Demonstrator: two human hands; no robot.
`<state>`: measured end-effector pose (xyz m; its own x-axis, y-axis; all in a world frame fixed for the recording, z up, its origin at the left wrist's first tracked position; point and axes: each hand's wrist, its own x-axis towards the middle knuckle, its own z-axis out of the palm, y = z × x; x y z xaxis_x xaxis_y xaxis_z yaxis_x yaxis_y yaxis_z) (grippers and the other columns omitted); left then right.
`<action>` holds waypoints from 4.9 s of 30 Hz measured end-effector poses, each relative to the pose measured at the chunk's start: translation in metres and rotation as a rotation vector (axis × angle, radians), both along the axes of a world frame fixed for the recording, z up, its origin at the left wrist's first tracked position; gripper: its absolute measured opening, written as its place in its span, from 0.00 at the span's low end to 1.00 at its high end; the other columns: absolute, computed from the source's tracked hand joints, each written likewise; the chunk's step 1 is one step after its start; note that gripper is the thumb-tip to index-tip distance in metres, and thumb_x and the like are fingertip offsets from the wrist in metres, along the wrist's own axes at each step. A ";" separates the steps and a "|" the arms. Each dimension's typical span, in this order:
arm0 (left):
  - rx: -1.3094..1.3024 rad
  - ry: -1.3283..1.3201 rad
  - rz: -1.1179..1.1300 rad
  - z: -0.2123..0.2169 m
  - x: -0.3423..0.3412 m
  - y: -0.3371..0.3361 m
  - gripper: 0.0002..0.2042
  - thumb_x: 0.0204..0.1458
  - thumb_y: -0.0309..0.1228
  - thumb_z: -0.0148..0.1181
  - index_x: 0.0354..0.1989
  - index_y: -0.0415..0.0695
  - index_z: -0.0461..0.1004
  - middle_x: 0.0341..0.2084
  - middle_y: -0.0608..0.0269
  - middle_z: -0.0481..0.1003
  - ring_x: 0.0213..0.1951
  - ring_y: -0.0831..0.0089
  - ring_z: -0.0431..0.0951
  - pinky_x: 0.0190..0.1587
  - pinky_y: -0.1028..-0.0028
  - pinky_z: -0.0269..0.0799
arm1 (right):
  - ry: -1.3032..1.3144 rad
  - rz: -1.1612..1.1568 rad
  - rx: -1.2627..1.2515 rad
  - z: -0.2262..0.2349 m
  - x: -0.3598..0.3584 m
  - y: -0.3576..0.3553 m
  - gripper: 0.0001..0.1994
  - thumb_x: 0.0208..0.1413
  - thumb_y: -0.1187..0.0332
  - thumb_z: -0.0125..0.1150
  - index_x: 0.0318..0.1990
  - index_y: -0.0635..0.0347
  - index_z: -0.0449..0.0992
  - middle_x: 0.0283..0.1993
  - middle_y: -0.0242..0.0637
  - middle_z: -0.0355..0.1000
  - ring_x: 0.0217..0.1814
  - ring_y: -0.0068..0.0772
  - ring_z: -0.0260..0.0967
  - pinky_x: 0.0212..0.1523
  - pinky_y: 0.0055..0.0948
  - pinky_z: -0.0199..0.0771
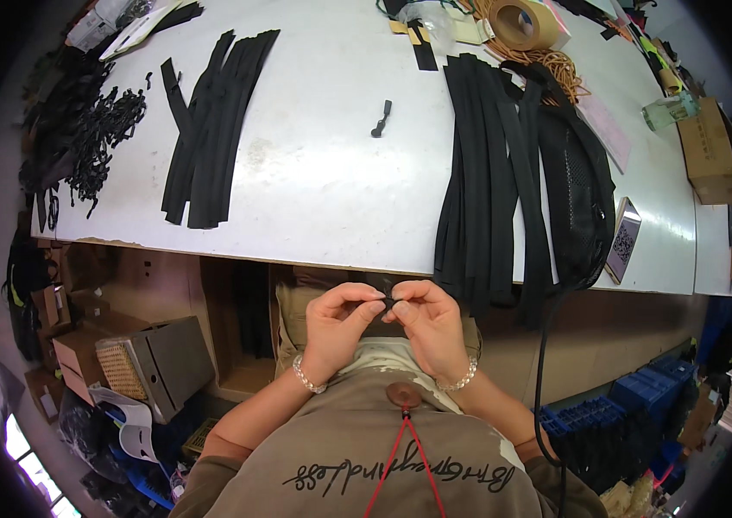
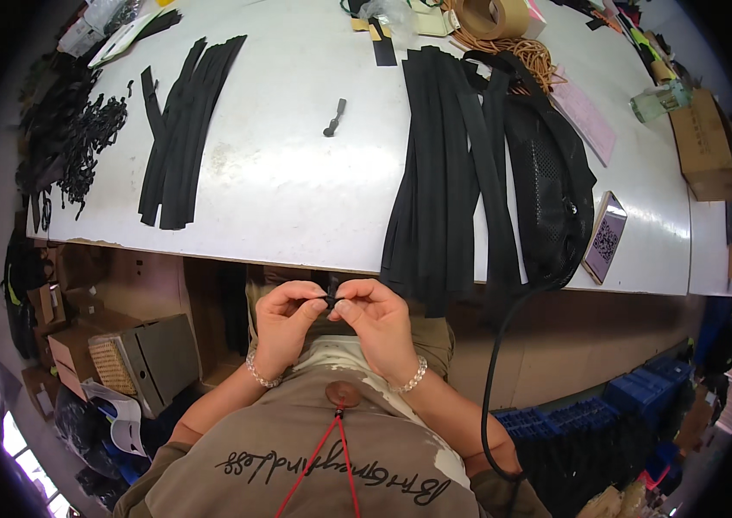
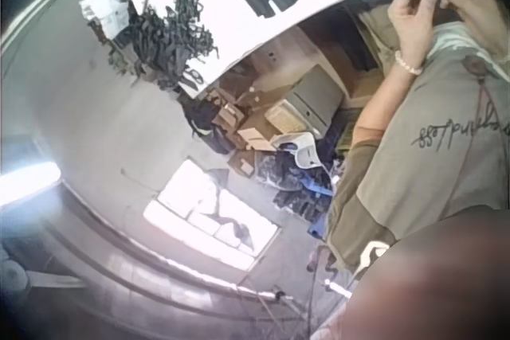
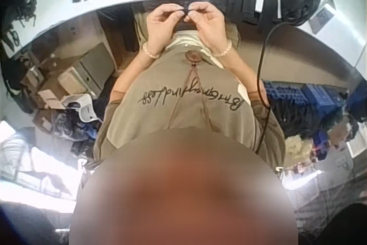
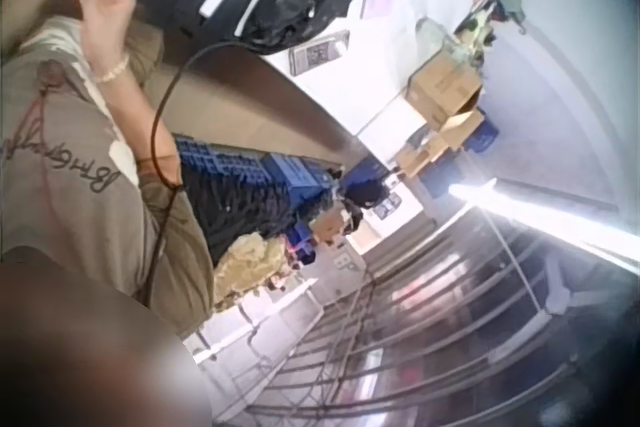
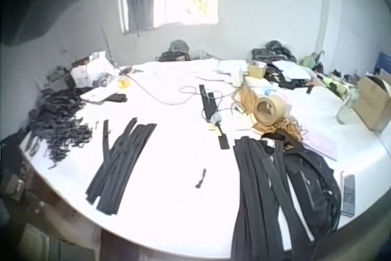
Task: Manually assembling sliders and stops onto zipper tapes in a workshop environment.
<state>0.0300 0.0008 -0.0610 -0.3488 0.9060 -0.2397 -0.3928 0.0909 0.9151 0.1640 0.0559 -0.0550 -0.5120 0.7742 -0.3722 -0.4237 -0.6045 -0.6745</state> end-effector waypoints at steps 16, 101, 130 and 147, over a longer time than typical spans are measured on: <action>0.355 0.402 -0.025 0.004 -0.005 0.001 0.07 0.41 0.16 0.61 0.28 0.41 0.75 0.29 0.64 0.77 0.41 0.64 0.74 0.45 0.69 0.68 | -0.078 -0.043 0.489 0.011 0.005 0.000 0.07 0.49 0.87 0.53 0.35 0.68 0.70 0.40 0.39 0.64 0.41 0.24 0.66 0.42 0.22 0.73; -0.315 -0.554 0.012 -0.035 0.003 0.019 0.04 0.53 0.24 0.54 0.34 0.39 0.74 0.30 0.64 0.75 0.34 0.79 0.73 0.40 0.78 0.68 | -0.220 -0.136 -0.270 -0.031 -0.010 0.008 0.03 0.53 0.76 0.57 0.34 0.64 0.71 0.29 0.32 0.69 0.25 0.21 0.65 0.26 0.21 0.67; 0.263 0.417 -0.217 0.072 -0.032 0.020 0.08 0.39 0.13 0.60 0.27 0.39 0.76 0.27 0.60 0.76 0.31 0.74 0.74 0.34 0.77 0.69 | -0.194 -0.016 0.706 0.056 -0.002 0.025 0.05 0.47 0.84 0.57 0.32 0.67 0.74 0.35 0.36 0.70 0.33 0.22 0.67 0.35 0.20 0.68; 0.441 0.614 -0.185 0.076 -0.036 0.025 0.09 0.37 0.14 0.61 0.25 0.42 0.76 0.25 0.63 0.76 0.32 0.70 0.75 0.35 0.75 0.70 | -0.242 -0.060 0.943 0.060 -0.004 0.030 0.07 0.43 0.85 0.60 0.32 0.66 0.74 0.35 0.39 0.71 0.37 0.28 0.68 0.37 0.22 0.69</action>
<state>-0.0062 0.0256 0.0155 -0.1364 0.9291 0.3438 0.1823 -0.3176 0.9305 0.1599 0.0861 0.0049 -0.4533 0.8304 0.3239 -0.2222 0.2466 -0.9433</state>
